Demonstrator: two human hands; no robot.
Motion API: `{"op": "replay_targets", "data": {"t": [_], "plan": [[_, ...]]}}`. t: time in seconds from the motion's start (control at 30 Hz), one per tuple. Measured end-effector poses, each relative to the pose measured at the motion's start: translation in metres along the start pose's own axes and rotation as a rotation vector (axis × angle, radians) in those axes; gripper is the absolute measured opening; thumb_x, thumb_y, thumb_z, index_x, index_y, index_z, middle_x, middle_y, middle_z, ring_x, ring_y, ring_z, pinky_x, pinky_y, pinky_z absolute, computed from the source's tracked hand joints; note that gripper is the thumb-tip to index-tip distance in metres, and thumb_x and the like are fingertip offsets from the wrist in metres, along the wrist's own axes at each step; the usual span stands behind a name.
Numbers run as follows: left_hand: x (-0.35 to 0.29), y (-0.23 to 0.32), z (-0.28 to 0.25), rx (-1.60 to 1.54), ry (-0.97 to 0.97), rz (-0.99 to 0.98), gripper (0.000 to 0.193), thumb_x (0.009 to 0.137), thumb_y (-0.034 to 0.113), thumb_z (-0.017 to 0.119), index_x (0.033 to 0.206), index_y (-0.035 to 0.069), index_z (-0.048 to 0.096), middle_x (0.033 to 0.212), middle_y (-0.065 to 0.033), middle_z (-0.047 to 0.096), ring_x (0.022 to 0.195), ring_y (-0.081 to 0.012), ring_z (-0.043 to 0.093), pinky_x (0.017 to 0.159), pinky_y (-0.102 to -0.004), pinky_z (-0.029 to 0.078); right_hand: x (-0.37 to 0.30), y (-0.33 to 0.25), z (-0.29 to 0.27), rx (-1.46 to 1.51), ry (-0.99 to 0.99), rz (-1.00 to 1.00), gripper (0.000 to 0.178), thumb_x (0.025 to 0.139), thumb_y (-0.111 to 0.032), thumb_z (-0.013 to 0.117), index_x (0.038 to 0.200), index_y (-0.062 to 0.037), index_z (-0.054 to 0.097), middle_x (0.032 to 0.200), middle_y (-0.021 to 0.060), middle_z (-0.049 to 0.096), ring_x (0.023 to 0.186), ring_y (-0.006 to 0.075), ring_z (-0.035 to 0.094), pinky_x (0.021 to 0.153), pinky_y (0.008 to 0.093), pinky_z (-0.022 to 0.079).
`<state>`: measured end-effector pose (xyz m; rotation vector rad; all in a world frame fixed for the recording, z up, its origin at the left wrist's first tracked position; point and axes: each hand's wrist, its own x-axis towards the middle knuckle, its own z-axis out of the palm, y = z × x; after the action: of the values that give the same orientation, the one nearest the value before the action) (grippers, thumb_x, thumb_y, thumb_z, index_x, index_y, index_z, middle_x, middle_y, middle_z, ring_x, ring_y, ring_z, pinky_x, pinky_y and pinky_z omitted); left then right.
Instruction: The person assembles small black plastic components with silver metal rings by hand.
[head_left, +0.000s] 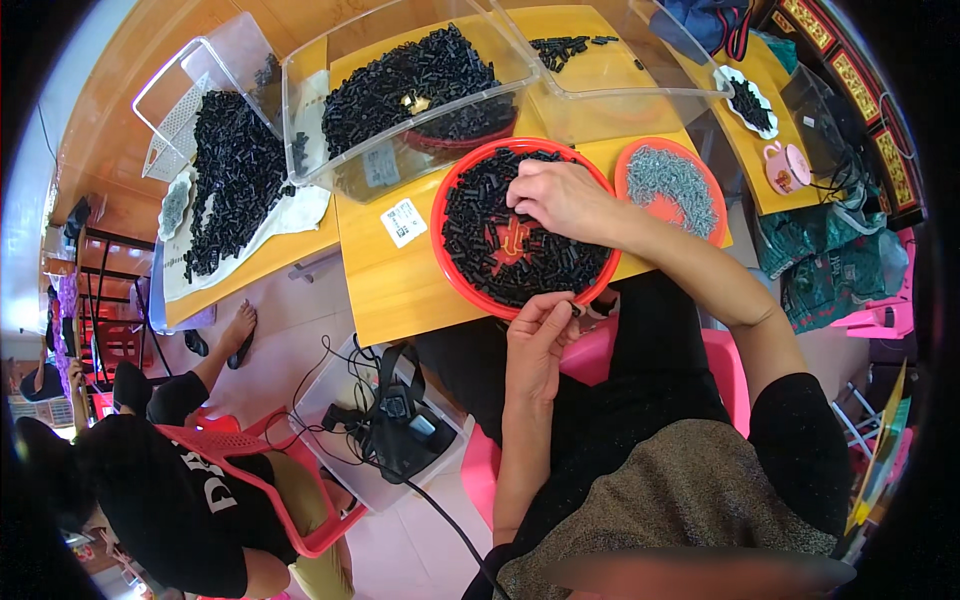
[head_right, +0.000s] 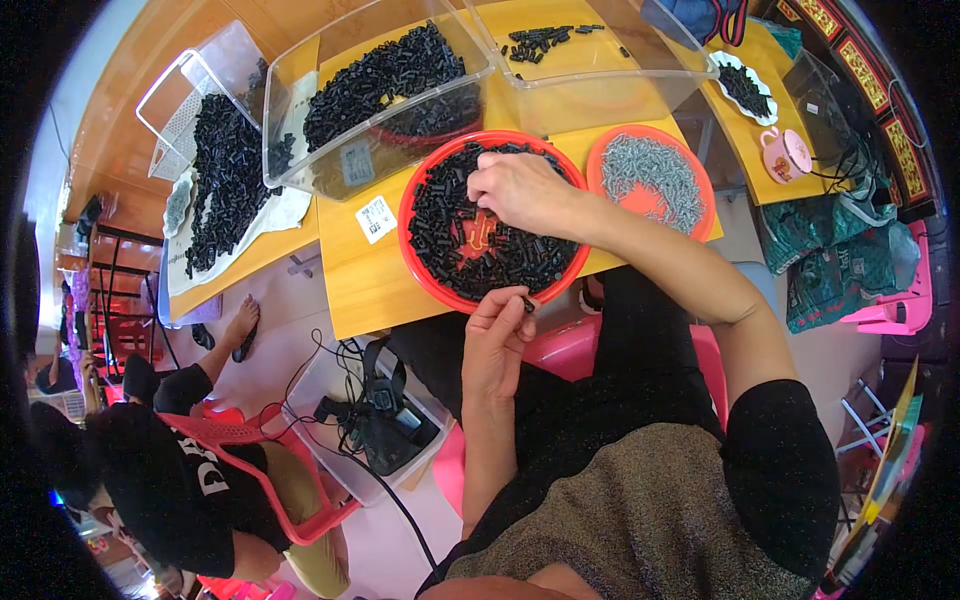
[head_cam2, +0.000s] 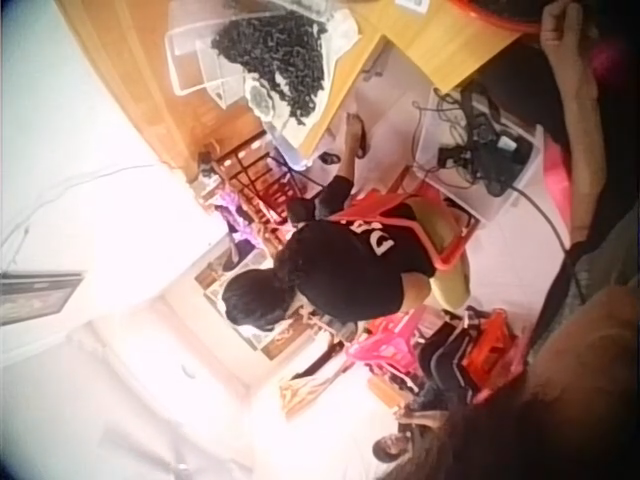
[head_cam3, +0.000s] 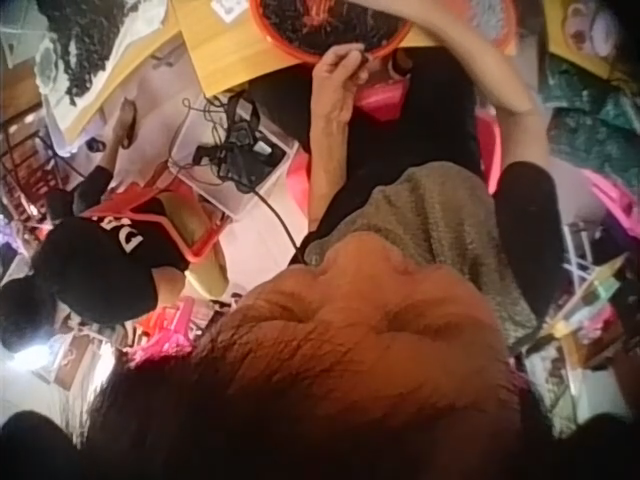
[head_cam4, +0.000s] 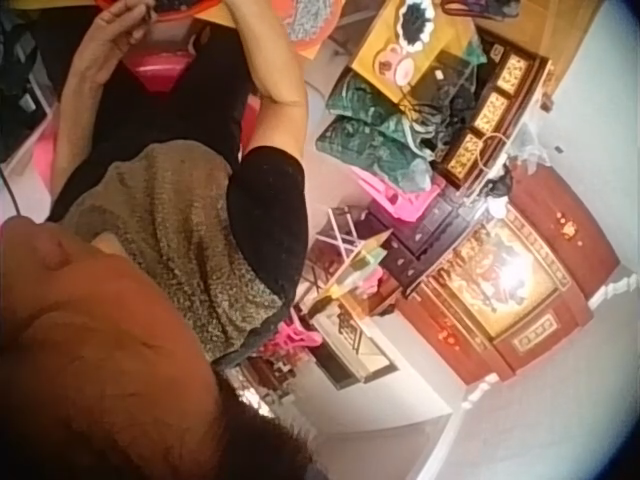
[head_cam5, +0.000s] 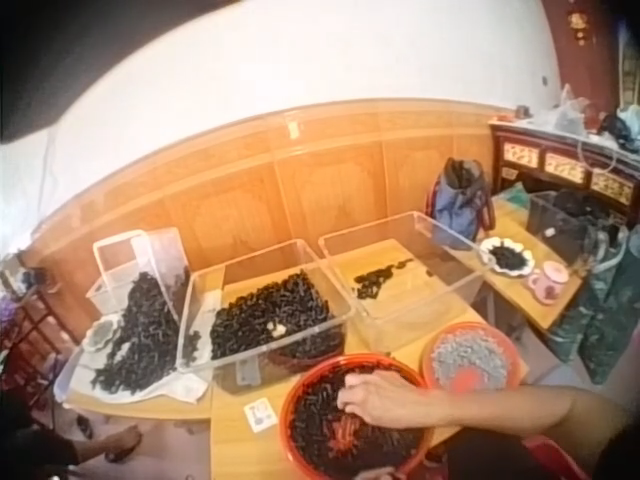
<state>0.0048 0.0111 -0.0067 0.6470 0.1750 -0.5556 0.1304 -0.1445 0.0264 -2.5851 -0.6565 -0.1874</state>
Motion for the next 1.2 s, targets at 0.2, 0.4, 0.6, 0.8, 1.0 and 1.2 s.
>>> {"op": "replay_targets", "data": {"t": [0.2,0.4,0.6,0.8,1.0,1.2], "plan": [[-0.002,0.000,0.001,0.054,-0.081,-0.036,0.013,0.087,0.005,0.060,0.099,0.001,0.062,0.085,-0.0071,0.065,0.063,-0.0091,0.054,0.060,-0.0202,0.044,-0.027,-0.016,-0.016,0.241,-0.193,-0.262,0.024,0.072,-0.024,0.071,0.092,-0.0112,0.065,0.090,0.0073,0.054,0.090,0.0267,0.056,0.072,0.0384,0.046],[-0.002,-0.002,0.003,0.099,-0.113,-0.054,0.012,0.087,0.005,0.060,0.098,0.001,0.063,0.085,-0.0071,0.065,0.062,-0.0089,0.054,0.059,-0.0198,0.043,-0.014,0.008,0.005,0.019,-0.036,-0.269,0.015,0.073,-0.019,0.070,0.084,-0.0106,0.064,0.094,0.0059,0.051,0.092,0.0255,0.053,0.075,0.0378,0.042],[0.001,-0.003,0.000,0.058,-0.062,-0.027,0.014,0.087,0.007,0.061,0.099,0.000,0.062,0.084,-0.0087,0.065,0.063,-0.0105,0.053,0.060,-0.0212,0.044,-0.009,0.041,-0.011,0.103,0.170,-0.099,0.009,0.078,-0.009,0.065,0.085,-0.0033,0.063,0.086,0.0090,0.056,0.082,0.0270,0.057,0.071,0.0364,0.046],[0.003,-0.002,-0.002,0.012,-0.032,-0.022,0.014,0.088,0.008,0.060,0.100,0.001,0.061,0.086,-0.0085,0.065,0.064,-0.0111,0.053,0.061,-0.0214,0.044,-0.025,0.036,-0.028,0.083,0.078,0.017,0.008,0.080,-0.008,0.063,0.085,-0.0017,0.063,0.084,0.0108,0.058,0.078,0.0288,0.060,0.069,0.0374,0.048],[0.004,-0.002,-0.004,0.003,-0.025,-0.023,0.015,0.088,0.009,0.061,0.100,0.001,0.062,0.086,-0.0085,0.065,0.064,-0.0113,0.054,0.061,-0.0217,0.044,-0.017,0.003,-0.047,0.133,0.063,-0.131,0.008,0.081,-0.008,0.063,0.086,-0.0016,0.064,0.081,0.0104,0.058,0.079,0.0263,0.060,0.070,0.0351,0.048],[0.003,-0.001,-0.003,-0.017,-0.032,-0.022,0.015,0.088,0.009,0.061,0.100,0.001,0.062,0.086,-0.0086,0.065,0.065,-0.0116,0.054,0.061,-0.0220,0.044,0.116,0.022,-0.085,-0.043,0.253,-0.273,0.012,0.084,-0.009,0.055,0.090,-0.0020,0.064,0.087,0.0136,0.063,0.085,0.0299,0.061,0.074,0.0374,0.048]]}}
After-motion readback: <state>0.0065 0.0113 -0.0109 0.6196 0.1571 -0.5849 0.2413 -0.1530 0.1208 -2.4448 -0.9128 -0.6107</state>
